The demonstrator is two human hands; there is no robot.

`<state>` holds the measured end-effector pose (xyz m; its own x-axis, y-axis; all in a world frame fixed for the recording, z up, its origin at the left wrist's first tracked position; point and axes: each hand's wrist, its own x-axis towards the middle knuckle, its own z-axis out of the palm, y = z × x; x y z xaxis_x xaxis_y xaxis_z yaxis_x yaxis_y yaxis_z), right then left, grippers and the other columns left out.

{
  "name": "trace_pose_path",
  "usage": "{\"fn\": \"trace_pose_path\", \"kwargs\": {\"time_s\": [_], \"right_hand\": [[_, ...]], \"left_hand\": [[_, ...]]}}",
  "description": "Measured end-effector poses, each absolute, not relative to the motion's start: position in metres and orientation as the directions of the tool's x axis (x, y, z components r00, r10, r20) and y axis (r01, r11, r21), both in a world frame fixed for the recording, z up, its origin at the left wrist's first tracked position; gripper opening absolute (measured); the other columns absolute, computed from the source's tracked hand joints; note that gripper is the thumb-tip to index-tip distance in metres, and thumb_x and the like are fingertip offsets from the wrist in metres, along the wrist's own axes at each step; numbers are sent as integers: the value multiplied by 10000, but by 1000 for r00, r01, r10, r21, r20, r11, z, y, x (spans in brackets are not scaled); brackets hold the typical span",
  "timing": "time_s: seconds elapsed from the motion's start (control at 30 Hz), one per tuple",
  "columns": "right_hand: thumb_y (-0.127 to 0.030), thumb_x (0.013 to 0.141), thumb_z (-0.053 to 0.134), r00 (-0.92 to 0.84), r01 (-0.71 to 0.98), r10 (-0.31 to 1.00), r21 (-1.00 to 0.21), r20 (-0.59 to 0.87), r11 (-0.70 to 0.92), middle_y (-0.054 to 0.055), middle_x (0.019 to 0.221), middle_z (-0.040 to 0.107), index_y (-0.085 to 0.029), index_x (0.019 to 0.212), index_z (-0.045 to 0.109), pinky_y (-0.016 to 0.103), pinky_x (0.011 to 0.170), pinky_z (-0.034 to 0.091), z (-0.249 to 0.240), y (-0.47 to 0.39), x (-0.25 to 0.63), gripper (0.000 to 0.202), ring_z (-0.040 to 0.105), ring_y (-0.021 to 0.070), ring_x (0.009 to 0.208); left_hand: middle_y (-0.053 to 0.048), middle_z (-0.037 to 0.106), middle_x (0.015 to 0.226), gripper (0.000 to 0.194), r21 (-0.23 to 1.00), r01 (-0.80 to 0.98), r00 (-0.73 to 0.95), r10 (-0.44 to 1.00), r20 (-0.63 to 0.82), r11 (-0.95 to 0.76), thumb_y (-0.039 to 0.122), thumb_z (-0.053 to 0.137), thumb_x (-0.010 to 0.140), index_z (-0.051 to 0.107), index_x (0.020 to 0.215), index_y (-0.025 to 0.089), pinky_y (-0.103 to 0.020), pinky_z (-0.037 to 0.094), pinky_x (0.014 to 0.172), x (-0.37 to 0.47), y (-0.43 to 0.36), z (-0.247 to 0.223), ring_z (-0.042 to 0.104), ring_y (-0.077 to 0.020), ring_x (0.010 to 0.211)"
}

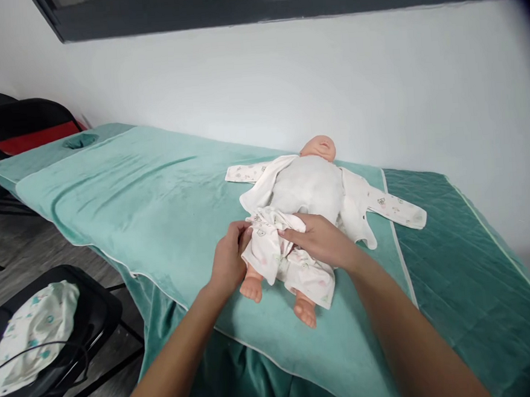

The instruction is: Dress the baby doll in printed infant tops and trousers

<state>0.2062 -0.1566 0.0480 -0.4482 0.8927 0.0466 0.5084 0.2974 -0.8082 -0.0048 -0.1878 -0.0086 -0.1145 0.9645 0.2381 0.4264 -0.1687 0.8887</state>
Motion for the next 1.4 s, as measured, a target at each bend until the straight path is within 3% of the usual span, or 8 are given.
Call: {"fn": "trace_pose_path", "kwargs": {"time_s": [0.17,0.4,0.57,0.7,1.17,1.4], "right_hand": [[-509,897,542,-419,478,908,-844,23,242,29,891,683,-202,954,648,303,710,448,51,-159,205,330,606,203,811],[-505,908,566,-481,214,877,-968,15,134,3,790,591,-191,915,637,249,636,393,62,-155,223,322,521,136,717],[-468,903,594,-425,128,905,-990,3,64,6,867,623,-212,948,677,252,684,404,56,-151,229,273,541,143,782],[-467,910,577,-365,48,931,-999,-20,-3,14,912,653,-214,966,694,266,716,427,45,-148,225,284,568,153,810],[-282,839,686,-486,35,873,-997,38,63,14,959,649,-232,1036,678,237,686,463,43,-149,227,202,589,131,857],[-298,851,665,-482,51,874,-995,51,86,22,960,649,-230,1026,674,249,694,473,44,-150,225,188,592,144,874]], "left_hand": [[-48,715,999,284,760,637,-107,961,256,-132,407,449,956,570,1156,245,-298,419,716,-4,-179,-12,634,-207,832],[6,655,814,245,897,396,-13,975,221,-198,425,519,931,609,1027,217,-252,421,672,-15,-185,-13,563,-142,720],[43,545,643,262,950,276,-111,977,181,-144,438,509,937,610,875,204,-242,397,627,-19,-183,-11,501,-118,630],[47,534,635,270,967,215,-148,974,172,-138,434,509,938,594,833,200,-242,400,636,-18,-182,-11,497,-114,628],[45,542,616,281,954,278,-170,971,169,-117,432,516,930,607,816,191,-252,388,626,-18,-181,-12,500,-117,614],[50,539,614,284,953,288,-187,970,155,-97,444,525,921,611,811,196,-244,382,622,-16,-181,-10,491,-113,616]]}}
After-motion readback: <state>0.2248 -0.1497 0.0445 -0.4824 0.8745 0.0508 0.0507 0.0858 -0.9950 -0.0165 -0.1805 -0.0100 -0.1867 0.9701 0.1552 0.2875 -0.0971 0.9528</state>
